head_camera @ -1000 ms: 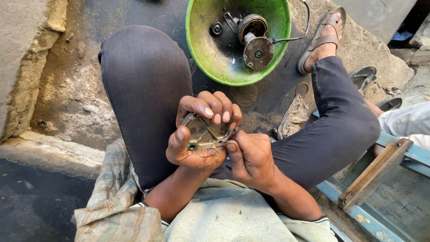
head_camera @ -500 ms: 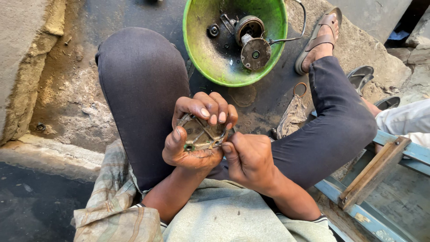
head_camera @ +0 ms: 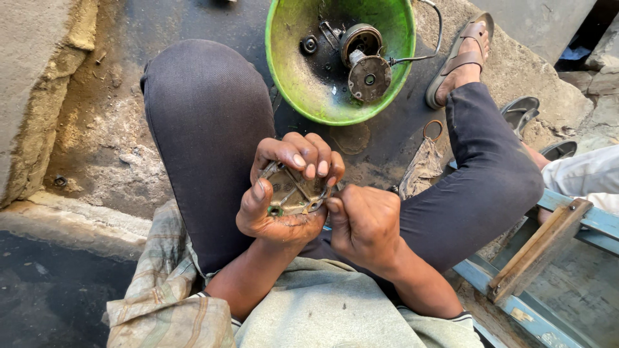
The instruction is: The person sits on the ground and uses a small metal tool to scrape and clean a metallic mechanical component held in the left hand. The person repeatedly scrapes the surface and edges of the part, occasionally rotating it to access different areas.
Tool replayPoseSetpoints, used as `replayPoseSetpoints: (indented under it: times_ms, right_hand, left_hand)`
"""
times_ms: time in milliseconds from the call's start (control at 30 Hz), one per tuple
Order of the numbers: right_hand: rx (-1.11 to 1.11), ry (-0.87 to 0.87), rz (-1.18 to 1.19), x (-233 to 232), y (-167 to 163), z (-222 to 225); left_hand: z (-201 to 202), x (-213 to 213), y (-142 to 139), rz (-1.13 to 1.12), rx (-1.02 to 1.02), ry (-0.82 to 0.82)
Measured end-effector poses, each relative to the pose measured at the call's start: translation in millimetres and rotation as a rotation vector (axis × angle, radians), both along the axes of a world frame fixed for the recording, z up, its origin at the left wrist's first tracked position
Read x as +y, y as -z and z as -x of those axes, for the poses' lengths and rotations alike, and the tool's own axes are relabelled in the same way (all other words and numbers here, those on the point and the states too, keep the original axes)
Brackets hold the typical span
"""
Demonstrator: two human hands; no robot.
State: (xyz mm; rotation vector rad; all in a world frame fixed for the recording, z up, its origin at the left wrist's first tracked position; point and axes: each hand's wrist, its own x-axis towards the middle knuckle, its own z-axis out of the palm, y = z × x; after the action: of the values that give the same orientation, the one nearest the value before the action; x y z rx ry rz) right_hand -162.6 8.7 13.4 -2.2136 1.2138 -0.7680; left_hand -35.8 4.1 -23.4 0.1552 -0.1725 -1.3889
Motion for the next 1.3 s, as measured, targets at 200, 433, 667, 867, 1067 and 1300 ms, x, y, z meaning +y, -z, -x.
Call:
replayPoseSetpoints:
  times_ms: [200,433,667,867,1067,1300]
  right_hand:
    - [-0.057,-0.058,-0.115,0.3,-1.0,2.5]
    - [-0.157,-0.032,-0.227,0.4,-1.3,6.4]
    - [-0.096,-0.076,-0.104,1.7,0.6,4.8]
    - [-0.079,-0.083,-0.111,1.4,0.6,3.5]
    - [-0.048,-0.056,-0.112,1.7,-3.0,4.3]
    - [-0.025,0.034,-0.114,7.1,-3.7,-2.9]
  left_hand:
    - [0.4,1.3,1.1,-0.014,0.0,0.006]
    - [2.3,0.1,0.2,-0.002,0.028,0.012]
    - [0.3,0.6,-1.4,-0.006,0.026,0.019]
    - [-0.1,0.5,-1.3,-0.018,0.055,0.026]
    - [-1.4,-0.4,-1.8,-0.014,0.036,0.038]
    - [-0.2,-0.7,-2.3,-0.012,-0.032,0.009]
